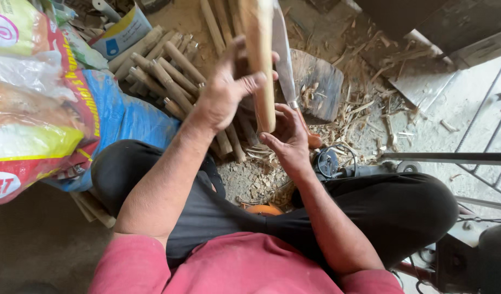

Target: The person sits cross-legged on the floor and uses a large knife to shave and shape a cylindrical wooden dowel. They rotate the dowel frequently to remove thin shavings and smooth the surface, working on a single piece throughout the clip.

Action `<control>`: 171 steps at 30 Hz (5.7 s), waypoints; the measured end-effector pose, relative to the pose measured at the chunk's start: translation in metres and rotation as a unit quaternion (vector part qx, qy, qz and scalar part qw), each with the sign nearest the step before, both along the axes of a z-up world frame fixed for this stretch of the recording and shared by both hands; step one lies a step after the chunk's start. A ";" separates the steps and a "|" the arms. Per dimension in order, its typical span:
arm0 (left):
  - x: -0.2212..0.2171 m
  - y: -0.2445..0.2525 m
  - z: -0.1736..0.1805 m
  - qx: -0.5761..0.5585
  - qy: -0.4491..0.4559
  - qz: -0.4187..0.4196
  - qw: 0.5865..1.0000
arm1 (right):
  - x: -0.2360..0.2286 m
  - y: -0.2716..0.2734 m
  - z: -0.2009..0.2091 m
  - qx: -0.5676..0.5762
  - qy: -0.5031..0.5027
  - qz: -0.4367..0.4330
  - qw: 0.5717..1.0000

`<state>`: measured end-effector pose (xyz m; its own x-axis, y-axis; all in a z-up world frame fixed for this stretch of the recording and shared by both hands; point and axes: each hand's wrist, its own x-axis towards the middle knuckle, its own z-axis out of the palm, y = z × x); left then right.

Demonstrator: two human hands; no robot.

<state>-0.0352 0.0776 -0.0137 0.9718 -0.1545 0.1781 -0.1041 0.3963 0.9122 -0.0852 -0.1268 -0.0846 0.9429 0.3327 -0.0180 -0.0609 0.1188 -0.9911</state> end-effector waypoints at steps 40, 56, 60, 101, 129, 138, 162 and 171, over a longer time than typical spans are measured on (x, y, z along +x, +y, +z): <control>0.067 0.065 -0.267 0.264 0.278 0.448 0.808 | 0.057 -0.029 -0.065 -0.523 -0.013 0.001 0.852; 0.281 0.072 -0.296 0.380 0.278 0.343 0.813 | 0.072 -0.018 -0.060 -0.544 0.036 0.027 0.838; 0.344 0.062 -0.287 0.343 0.233 0.322 0.851 | 0.069 -0.019 -0.068 -0.546 0.078 0.030 0.834; 0.028 -0.020 -0.327 0.780 0.281 0.253 0.499 | 0.085 -0.004 -0.045 -0.511 -0.038 -0.036 0.858; 0.060 0.042 -0.050 0.083 0.088 0.278 0.953 | 0.062 -0.020 -0.032 -0.484 0.040 -0.109 0.867; 0.026 -0.001 0.020 -0.137 0.019 0.118 0.983 | 0.064 -0.036 -0.046 -0.547 -0.066 -0.114 0.827; 0.045 -0.025 0.016 -0.148 0.005 0.027 0.989 | 0.033 -0.006 0.000 -0.049 0.072 0.111 0.990; 0.039 -0.023 0.021 0.026 -0.077 -0.001 0.997 | 0.038 -0.010 -0.019 -0.051 0.014 0.072 0.996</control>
